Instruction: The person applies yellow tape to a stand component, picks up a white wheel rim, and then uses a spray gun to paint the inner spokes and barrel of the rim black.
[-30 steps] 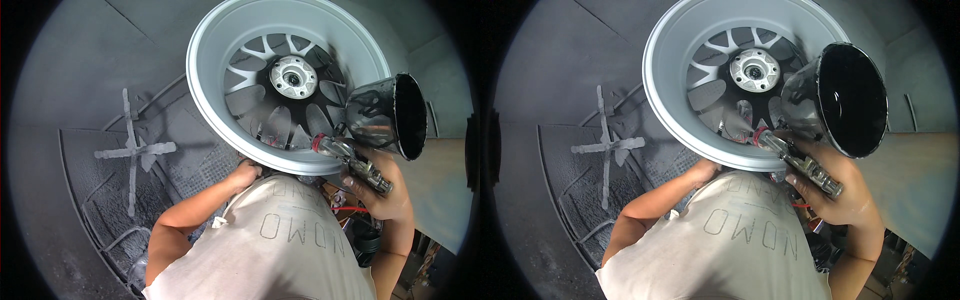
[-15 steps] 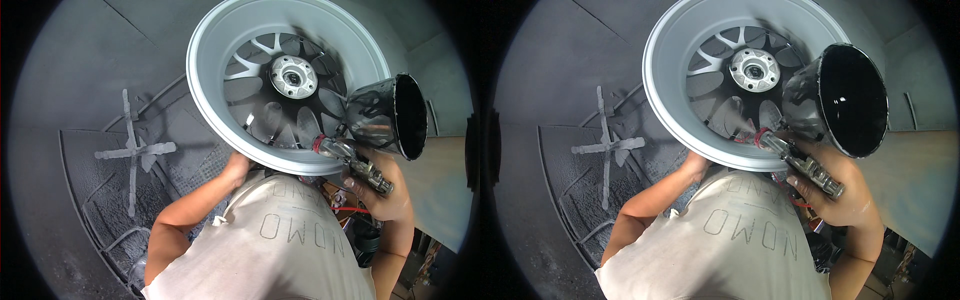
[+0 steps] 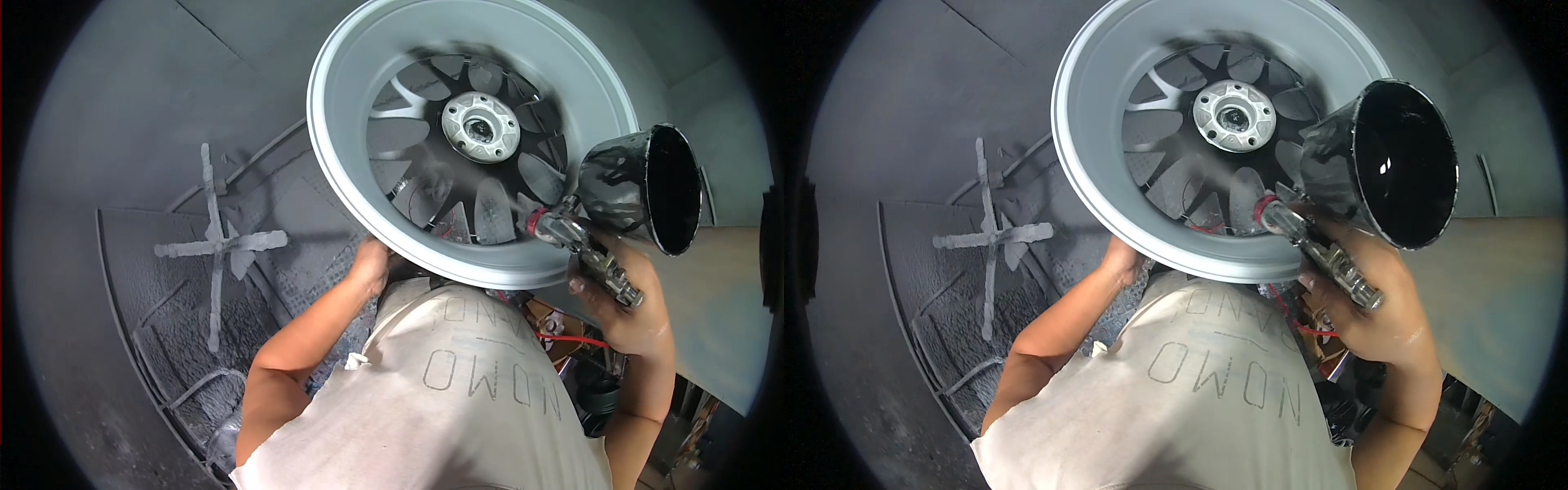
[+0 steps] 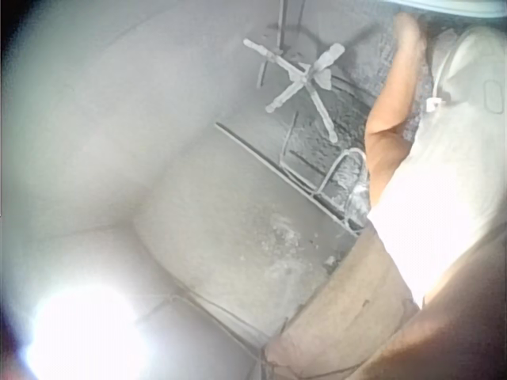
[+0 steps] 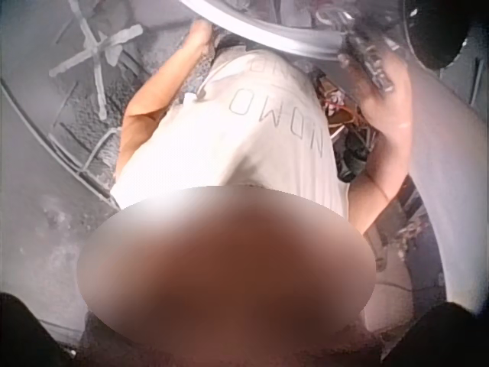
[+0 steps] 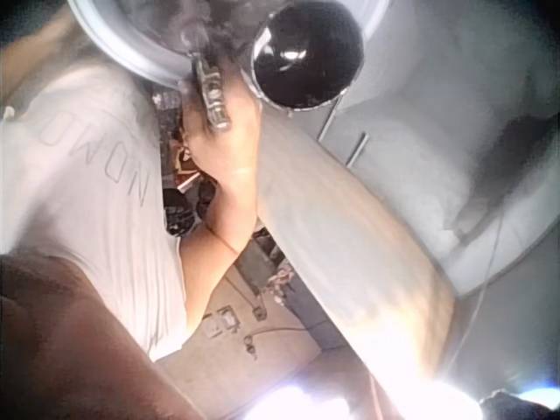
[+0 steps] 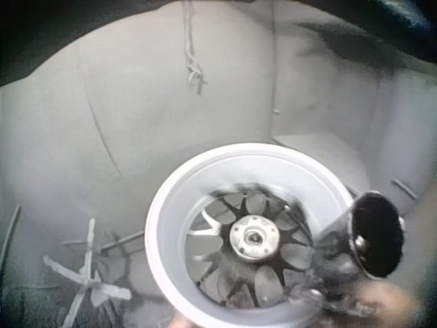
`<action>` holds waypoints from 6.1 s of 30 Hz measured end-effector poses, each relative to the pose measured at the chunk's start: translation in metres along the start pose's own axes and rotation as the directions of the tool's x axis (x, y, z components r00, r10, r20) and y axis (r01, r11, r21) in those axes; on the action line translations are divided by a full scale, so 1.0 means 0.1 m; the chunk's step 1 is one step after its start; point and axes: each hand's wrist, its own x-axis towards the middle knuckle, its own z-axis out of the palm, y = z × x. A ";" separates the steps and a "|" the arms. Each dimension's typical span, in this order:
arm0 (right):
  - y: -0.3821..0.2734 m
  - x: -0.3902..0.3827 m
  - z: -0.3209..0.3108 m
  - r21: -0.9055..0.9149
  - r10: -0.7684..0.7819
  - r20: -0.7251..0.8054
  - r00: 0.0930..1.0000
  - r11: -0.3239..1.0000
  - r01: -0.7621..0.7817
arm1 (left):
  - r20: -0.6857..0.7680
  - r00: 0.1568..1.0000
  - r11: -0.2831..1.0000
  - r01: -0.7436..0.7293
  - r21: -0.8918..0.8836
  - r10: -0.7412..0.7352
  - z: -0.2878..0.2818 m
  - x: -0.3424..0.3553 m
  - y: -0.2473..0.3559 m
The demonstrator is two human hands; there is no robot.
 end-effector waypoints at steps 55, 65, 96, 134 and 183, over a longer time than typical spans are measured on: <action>0.22 0.30 -0.32 0.404 0.287 -0.038 0.957 0.880 -0.249 | 0.053 0.998 0.998 -0.043 0.034 0.041 0.04 0.06 -0.15; 0.28 0.38 -0.19 0.387 0.115 -0.110 0.987 0.920 -0.064 | 0.244 0.951 0.695 -0.047 0.718 -0.188 0.12 -0.15 -0.07; 0.24 0.60 -0.30 0.360 0.169 -0.185 0.968 0.928 -0.094 | -0.025 0.998 0.991 -0.061 0.118 0.064 -0.21 0.26 0.36; 0.34 0.40 -0.07 0.428 0.167 -0.199 0.966 0.901 -0.068 | 0.216 0.926 0.941 0.268 0.209 -0.311 -0.02 -0.02 -0.24; 0.31 0.20 -0.35 0.414 0.244 -0.343 0.907 0.906 -0.087 | -0.018 0.997 0.997 -0.076 0.005 0.076 -0.22 0.31 0.66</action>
